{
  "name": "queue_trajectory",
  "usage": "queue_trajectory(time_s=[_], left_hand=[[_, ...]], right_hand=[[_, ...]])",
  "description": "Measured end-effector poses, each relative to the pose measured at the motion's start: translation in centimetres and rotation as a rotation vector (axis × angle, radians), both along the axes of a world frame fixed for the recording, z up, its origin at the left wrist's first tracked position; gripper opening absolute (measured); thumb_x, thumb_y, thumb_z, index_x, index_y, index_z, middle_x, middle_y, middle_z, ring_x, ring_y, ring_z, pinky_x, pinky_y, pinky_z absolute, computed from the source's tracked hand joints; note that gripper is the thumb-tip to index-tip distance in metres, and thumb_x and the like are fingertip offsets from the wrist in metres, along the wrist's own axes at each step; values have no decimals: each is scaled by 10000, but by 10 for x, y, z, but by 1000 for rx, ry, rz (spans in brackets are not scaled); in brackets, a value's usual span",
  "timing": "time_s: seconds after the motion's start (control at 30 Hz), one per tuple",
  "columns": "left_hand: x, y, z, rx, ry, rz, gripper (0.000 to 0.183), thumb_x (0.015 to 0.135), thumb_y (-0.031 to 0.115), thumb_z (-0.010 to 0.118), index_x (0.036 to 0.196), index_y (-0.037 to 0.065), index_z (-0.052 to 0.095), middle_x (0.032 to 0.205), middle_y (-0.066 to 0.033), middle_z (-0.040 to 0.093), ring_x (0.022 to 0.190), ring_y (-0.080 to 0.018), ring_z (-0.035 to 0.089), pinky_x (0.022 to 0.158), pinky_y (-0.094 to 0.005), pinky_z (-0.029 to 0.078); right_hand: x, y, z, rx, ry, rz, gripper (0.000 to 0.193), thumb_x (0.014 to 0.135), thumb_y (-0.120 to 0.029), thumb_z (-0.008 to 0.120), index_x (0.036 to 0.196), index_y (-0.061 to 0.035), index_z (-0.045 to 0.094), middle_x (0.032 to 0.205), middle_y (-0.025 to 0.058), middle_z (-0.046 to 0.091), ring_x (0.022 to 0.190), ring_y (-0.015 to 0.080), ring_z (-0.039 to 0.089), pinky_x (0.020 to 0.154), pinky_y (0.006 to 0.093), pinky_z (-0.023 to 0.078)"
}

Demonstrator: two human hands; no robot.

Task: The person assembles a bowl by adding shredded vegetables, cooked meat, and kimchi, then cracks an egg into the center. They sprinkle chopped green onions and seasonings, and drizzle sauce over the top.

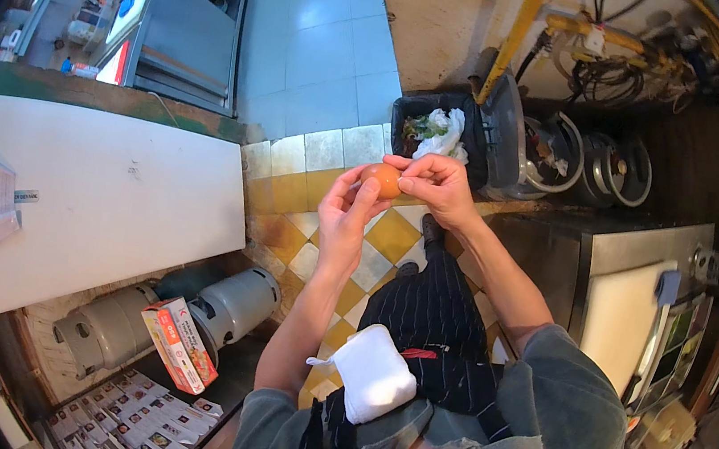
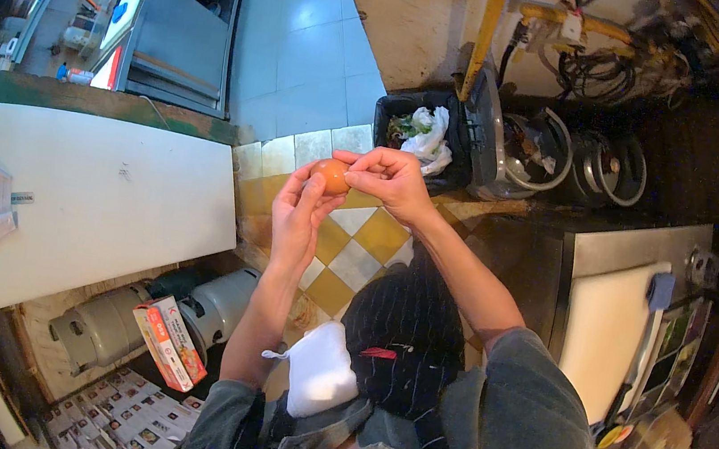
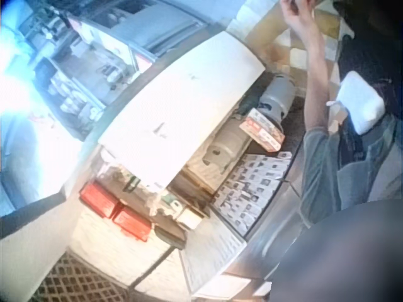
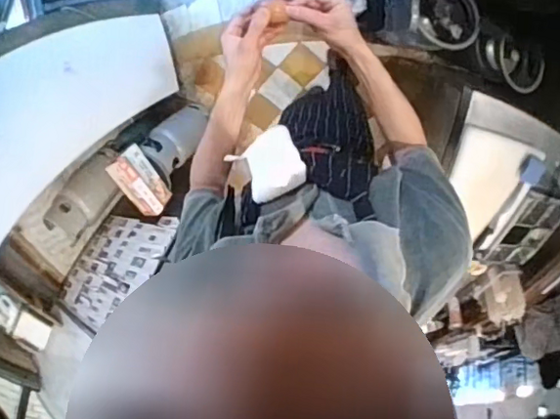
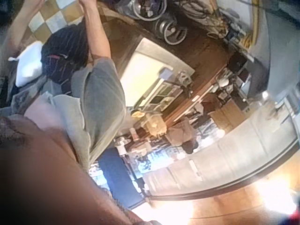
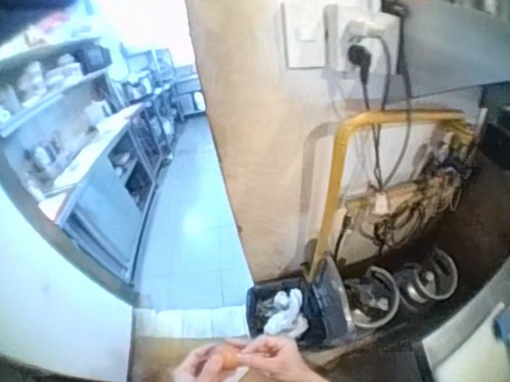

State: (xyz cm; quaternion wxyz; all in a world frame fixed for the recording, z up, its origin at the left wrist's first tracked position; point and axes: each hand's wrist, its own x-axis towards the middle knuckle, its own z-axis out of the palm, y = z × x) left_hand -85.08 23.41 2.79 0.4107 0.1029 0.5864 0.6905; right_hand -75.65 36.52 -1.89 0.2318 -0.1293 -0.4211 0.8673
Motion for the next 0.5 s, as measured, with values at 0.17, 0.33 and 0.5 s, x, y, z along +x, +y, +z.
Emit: queue_trajectory(time_s=[0.17,0.33,0.5], left_hand=[[-22,29,-10,-38,-26,89,380,923,230,577,1206,-9,488,1061,-113,602,911,-170,620,818,-299,514],[-39,54,-22,26,-118,159,391,927,232,569,1219,-8,468,1076,-119,598,940,-191,617,837,-315,509],[-52,67,-24,32,-118,210,406,932,236,562,1237,-5,445,1120,-137,582,980,-227,610,880,-356,496]], right_hand=[[-25,23,6,144,-109,-88,73,809,20,663,879,21,646,1002,141,664,856,118,625,762,243,514],[-38,53,-11,193,-170,-140,74,801,7,681,869,14,654,877,64,673,741,52,590,666,198,483],[-34,98,29,275,-34,-313,101,784,46,685,866,15,636,901,95,667,752,99,624,689,211,503]])
